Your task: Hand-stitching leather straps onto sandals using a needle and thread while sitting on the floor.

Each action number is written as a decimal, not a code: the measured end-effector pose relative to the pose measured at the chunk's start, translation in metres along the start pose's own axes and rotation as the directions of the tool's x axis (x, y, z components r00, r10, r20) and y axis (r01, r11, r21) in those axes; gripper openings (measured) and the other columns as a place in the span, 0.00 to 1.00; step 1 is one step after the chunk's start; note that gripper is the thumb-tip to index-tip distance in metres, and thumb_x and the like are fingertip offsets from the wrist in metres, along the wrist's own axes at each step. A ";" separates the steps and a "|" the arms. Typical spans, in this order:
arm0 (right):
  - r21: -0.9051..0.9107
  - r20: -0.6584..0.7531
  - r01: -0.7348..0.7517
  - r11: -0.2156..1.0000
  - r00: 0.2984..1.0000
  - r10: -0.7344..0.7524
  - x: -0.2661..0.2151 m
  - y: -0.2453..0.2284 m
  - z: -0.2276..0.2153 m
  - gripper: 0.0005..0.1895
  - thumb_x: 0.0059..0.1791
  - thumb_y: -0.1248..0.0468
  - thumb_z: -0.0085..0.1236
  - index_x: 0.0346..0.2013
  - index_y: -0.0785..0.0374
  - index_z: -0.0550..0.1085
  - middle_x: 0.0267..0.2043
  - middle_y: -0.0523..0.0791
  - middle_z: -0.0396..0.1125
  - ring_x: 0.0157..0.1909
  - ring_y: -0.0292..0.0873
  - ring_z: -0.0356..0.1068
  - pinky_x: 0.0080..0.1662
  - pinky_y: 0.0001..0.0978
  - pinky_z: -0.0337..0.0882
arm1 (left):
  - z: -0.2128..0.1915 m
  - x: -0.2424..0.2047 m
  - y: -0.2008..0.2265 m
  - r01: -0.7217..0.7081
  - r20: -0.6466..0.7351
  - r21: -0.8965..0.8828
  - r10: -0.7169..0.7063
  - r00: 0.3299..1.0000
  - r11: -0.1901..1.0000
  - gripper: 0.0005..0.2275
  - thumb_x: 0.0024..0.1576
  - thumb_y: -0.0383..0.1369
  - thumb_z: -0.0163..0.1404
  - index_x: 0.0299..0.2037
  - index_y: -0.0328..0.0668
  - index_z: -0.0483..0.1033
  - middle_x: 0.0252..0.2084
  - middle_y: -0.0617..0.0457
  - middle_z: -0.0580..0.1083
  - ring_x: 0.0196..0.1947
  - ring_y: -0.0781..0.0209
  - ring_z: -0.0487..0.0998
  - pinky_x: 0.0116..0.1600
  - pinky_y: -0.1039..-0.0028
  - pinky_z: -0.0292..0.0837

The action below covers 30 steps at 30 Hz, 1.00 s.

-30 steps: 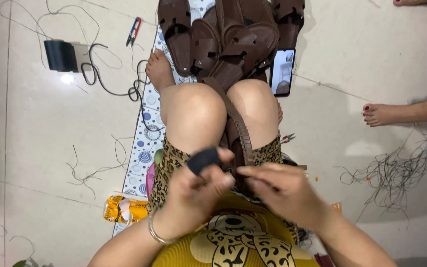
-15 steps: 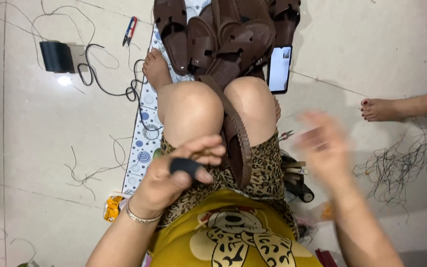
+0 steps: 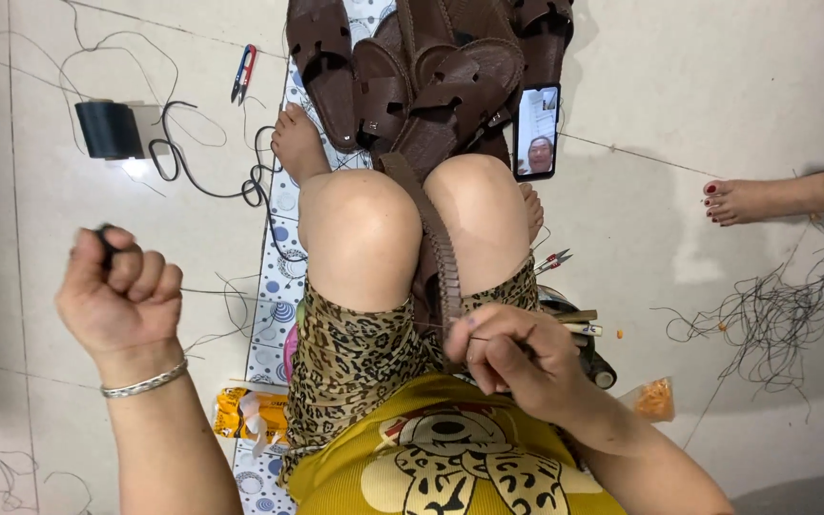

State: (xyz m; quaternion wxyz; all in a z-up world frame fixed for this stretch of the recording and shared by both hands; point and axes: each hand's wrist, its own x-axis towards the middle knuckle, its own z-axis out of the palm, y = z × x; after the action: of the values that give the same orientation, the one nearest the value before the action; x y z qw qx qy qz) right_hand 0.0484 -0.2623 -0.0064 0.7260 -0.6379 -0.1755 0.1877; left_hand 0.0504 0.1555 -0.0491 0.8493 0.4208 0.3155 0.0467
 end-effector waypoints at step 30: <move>-0.911 -0.046 -0.034 0.410 0.999 -0.020 0.009 0.032 -0.010 0.25 0.53 0.58 0.59 0.64 0.58 0.70 0.29 0.42 0.72 0.25 0.46 0.70 0.22 0.47 0.69 | -0.020 -0.084 -0.032 0.010 0.145 -0.206 0.020 0.989 0.978 0.16 0.66 0.48 0.46 0.29 0.50 0.71 0.18 0.65 0.56 0.14 0.73 0.50 0.20 0.82 0.41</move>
State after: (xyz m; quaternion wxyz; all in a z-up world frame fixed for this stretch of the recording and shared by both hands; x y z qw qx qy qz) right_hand 0.0596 -0.2626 -0.0394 0.2665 -0.9350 -0.2286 0.0493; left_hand -0.0343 0.1198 -0.0404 0.9091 0.3334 0.2447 0.0502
